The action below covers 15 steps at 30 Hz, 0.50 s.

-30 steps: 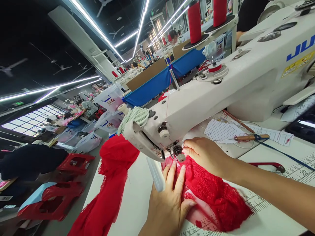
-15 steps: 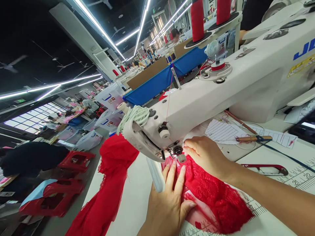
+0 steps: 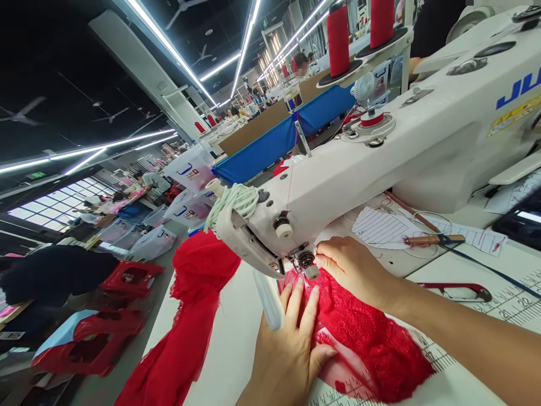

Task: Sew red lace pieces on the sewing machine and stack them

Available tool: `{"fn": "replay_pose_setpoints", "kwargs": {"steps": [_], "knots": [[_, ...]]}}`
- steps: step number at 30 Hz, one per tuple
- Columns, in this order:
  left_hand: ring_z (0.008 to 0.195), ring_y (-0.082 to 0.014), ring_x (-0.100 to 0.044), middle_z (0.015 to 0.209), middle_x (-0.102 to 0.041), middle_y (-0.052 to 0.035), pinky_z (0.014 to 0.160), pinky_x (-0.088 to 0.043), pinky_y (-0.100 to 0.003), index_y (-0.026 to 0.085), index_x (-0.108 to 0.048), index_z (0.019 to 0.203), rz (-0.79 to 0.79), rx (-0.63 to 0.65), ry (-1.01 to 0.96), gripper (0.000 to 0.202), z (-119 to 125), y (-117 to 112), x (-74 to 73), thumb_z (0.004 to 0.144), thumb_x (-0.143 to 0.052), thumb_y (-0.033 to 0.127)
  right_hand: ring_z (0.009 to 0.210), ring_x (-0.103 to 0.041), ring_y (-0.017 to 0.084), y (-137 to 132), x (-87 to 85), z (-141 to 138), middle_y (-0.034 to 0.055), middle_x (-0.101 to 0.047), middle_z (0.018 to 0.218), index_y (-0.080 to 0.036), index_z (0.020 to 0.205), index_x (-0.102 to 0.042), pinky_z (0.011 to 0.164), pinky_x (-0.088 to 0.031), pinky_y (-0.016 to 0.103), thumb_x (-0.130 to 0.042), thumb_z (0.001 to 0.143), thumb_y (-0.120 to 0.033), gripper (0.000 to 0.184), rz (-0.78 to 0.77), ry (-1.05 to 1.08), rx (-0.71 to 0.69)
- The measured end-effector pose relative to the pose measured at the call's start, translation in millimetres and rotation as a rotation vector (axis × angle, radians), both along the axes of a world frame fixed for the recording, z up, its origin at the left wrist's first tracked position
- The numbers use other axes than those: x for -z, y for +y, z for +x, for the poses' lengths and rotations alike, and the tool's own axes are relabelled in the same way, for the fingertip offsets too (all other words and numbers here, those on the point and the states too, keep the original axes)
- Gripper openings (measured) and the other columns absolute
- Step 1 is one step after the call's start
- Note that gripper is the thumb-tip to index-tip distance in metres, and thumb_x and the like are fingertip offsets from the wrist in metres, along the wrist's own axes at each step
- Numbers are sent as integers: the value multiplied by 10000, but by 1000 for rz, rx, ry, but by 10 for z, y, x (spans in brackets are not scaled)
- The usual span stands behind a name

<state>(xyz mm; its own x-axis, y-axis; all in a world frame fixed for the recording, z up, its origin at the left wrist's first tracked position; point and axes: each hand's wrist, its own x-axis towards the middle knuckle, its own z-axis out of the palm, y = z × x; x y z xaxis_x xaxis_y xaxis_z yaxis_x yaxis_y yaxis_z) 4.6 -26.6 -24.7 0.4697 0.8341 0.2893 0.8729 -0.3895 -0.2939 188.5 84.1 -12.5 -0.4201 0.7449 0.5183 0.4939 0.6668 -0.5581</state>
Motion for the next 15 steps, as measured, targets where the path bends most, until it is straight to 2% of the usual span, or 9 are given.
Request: {"fn": "replay_pose_setpoints", "kwargs": {"steps": [6, 11, 15], "knots": [[1238, -357, -479, 1354, -533, -157, 954, -397, -515, 206, -347, 1445, -10, -1, -13, 748, 0, 4, -10, 850, -425, 652, 715, -595, 183, -27, 9, 10, 27, -647, 712, -223, 748, -600, 673, -471, 298, -471, 872, -173, 185, -18, -32, -27], [1258, -344, -469, 1372, -520, -147, 984, -387, -515, 224, -346, 1445, -34, 5, -47, 745, 2, -2, -18, 846, -420, 662, 760, -609, 186, -45, -23, 38, 50, -669, 792, -206, 798, -602, 699, -485, 306, -427, 879, -129, 208, -14, -77, -20], [1248, -356, -474, 1392, -501, -135, 992, -381, -517, 231, -394, 1422, -52, -13, -68, 716, -4, -10, -27, 841, -448, 647, 800, -615, 203, -52, 16, 32, 63, -662, 835, -201, 819, -601, 719, -481, 317, -427, 852, -91, 208, 1, -148, 45]]}}
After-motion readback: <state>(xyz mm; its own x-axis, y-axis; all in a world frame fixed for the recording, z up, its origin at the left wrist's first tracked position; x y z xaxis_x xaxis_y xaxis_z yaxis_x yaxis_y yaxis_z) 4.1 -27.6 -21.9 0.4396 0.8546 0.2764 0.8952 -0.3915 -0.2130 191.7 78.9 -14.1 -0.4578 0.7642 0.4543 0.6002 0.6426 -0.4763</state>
